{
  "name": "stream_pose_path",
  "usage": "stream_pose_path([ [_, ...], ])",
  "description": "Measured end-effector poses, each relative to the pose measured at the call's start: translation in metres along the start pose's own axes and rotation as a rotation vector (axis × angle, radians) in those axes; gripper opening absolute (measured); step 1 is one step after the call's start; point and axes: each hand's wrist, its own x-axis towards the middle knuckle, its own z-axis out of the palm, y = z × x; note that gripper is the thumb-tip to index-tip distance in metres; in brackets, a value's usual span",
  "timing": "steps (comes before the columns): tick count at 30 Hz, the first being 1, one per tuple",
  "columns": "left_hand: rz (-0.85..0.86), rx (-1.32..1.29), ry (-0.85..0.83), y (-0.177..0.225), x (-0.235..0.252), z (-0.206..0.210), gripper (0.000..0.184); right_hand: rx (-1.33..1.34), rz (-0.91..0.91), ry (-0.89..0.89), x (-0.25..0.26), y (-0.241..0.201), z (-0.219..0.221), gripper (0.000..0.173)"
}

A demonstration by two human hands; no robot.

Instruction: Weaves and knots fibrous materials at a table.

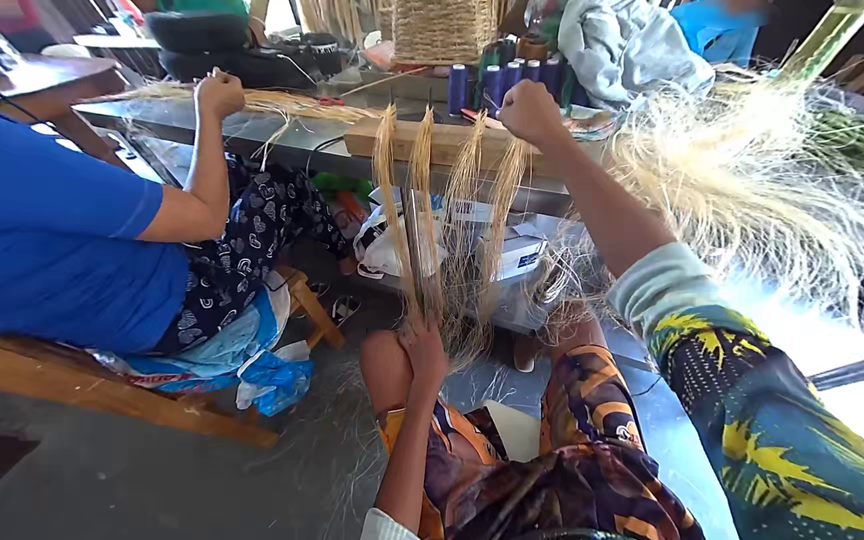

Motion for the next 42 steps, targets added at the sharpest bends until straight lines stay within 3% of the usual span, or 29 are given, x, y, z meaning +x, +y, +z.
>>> stream_pose_path([
  [2,-0.029,-0.049,0.048,-0.002,-0.002,-0.005,0.087,0.118,-0.08,0.072,-0.039,0.004,0.0,0.029],
  [4,-0.059,-0.174,0.143,0.002,-0.009,-0.013,0.069,0.27,-0.16,0.116,-0.089,0.008,0.004,0.029],
  [6,-0.03,-0.374,0.353,0.015,-0.023,-0.027,0.043,0.414,-0.234,0.177,-0.159,0.013,0.015,0.025],
  [9,0.163,-0.782,0.654,0.047,-0.06,-0.057,0.03,0.578,-0.337,0.224,-0.251,0.021,0.039,0.015],
  [11,0.302,-1.047,0.667,0.065,-0.093,-0.085,0.025,0.674,-0.388,0.237,-0.287,0.029,0.054,0.012],
  [14,0.356,-1.224,0.591,0.086,-0.121,-0.121,0.022,0.782,-0.444,0.218,-0.326,0.034,0.067,0.01],
  [17,0.4,-1.284,0.527,0.1,-0.124,-0.137,0.023,0.822,-0.471,0.215,-0.34,0.033,0.065,0.012],
  [22,0.495,-1.332,0.614,0.113,-0.138,-0.147,0.015,0.872,-0.545,0.216,-0.345,0.035,0.057,0.017],
  [28,0.591,-1.406,0.587,0.115,-0.145,-0.151,0.013,0.9,-0.64,0.151,-0.355,0.029,0.054,0.019],
  [31,0.577,-1.483,0.564,0.12,-0.144,-0.15,0.015,0.93,-0.642,0.115,-0.354,0.03,0.057,0.019],
  [35,0.535,-1.399,0.575,0.119,-0.145,-0.149,0.014,0.965,-0.562,0.061,-0.353,0.034,0.056,0.024],
  [38,0.538,-1.287,0.589,0.113,-0.144,-0.145,0.011,0.942,-0.502,0.131,-0.352,0.036,0.055,0.032],
  [42,0.498,-1.248,0.523,0.109,-0.145,-0.141,0.011,0.942,-0.531,0.194,-0.35,0.04,0.053,0.022],
])
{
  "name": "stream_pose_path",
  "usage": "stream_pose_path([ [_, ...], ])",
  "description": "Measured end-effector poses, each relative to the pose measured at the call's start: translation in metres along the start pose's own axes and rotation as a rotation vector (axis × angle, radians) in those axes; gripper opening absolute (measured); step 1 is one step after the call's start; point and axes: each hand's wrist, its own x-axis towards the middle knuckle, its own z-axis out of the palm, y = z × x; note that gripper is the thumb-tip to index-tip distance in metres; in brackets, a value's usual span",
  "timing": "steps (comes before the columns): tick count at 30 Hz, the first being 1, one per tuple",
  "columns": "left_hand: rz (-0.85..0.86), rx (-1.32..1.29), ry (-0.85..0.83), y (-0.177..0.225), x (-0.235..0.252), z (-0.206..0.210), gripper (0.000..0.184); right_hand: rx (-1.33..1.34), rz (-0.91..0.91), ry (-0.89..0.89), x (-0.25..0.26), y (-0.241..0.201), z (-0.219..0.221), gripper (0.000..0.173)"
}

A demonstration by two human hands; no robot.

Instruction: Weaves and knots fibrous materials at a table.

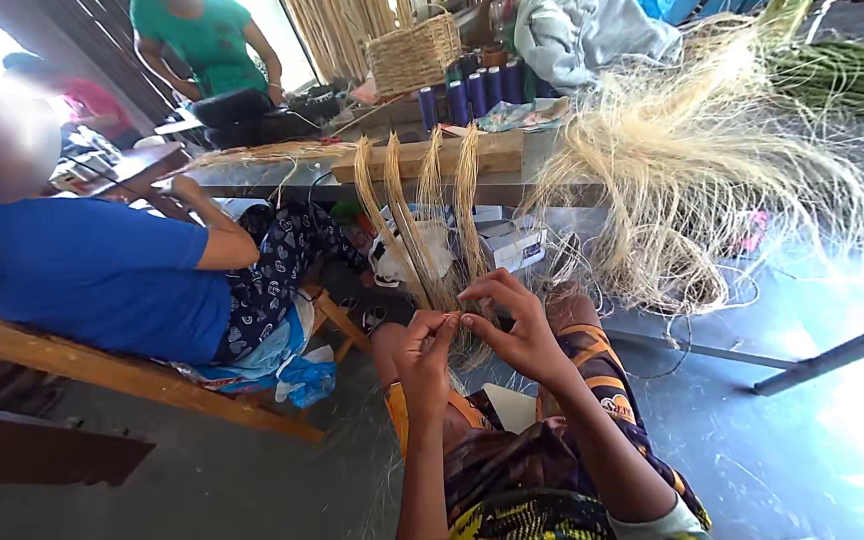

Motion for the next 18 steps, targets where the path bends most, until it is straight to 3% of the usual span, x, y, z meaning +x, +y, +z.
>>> stream_pose_path([
  [4,-0.087,-0.05,-0.016,0.0,-0.002,-0.004,0.016,0.05,-0.049,-0.068,-0.001,0.007,0.001,0.013],
  [10,-0.213,-0.121,-0.044,0.004,-0.003,-0.006,0.025,0.027,-0.042,-0.096,-0.003,0.012,0.004,0.015],
  [15,-0.14,-0.003,-0.043,0.0,-0.005,-0.006,0.024,-0.092,-0.023,-0.046,-0.007,0.01,0.009,0.013],
  [18,-0.026,0.203,-0.077,-0.006,-0.005,-0.006,0.023,-0.18,-0.012,-0.03,-0.008,0.01,0.011,0.011],
])
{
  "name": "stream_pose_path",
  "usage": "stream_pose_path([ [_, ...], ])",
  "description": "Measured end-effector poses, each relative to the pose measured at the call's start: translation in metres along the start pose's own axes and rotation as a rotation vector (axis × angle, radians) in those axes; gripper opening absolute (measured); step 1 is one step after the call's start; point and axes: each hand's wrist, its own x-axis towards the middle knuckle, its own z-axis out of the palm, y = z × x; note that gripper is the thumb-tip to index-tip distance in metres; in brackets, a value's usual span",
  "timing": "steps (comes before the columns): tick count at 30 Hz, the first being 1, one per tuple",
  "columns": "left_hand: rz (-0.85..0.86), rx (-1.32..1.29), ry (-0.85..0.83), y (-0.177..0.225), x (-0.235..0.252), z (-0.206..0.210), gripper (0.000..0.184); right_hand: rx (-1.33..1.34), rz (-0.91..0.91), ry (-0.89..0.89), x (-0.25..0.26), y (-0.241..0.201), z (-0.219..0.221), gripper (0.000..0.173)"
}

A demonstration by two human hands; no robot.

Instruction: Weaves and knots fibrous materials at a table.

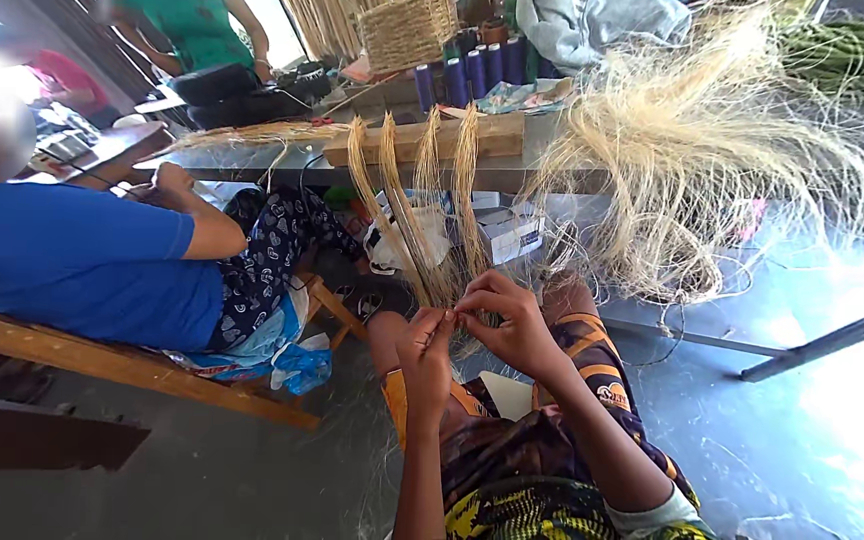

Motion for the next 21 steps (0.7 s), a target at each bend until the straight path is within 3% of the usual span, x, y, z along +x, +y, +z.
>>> stream_pose_path([
  [3,0.076,0.186,-0.009,-0.006,-0.002,0.003,0.023,-0.064,0.053,-0.061,-0.001,0.0,0.001,0.012],
  [7,0.066,0.181,-0.05,-0.013,-0.003,0.003,0.024,-0.07,0.164,-0.191,0.001,0.005,-0.004,0.018],
  [14,0.154,0.304,-0.086,-0.017,-0.002,0.0,0.017,0.282,0.251,-0.185,0.002,0.017,-0.009,0.015],
  [19,0.178,0.232,-0.074,-0.015,-0.001,0.001,0.013,0.419,0.262,-0.154,0.0,0.017,-0.007,0.012],
  [21,0.171,0.192,-0.05,-0.014,0.0,0.0,0.013,0.455,0.263,-0.182,-0.002,0.02,-0.01,0.019],
])
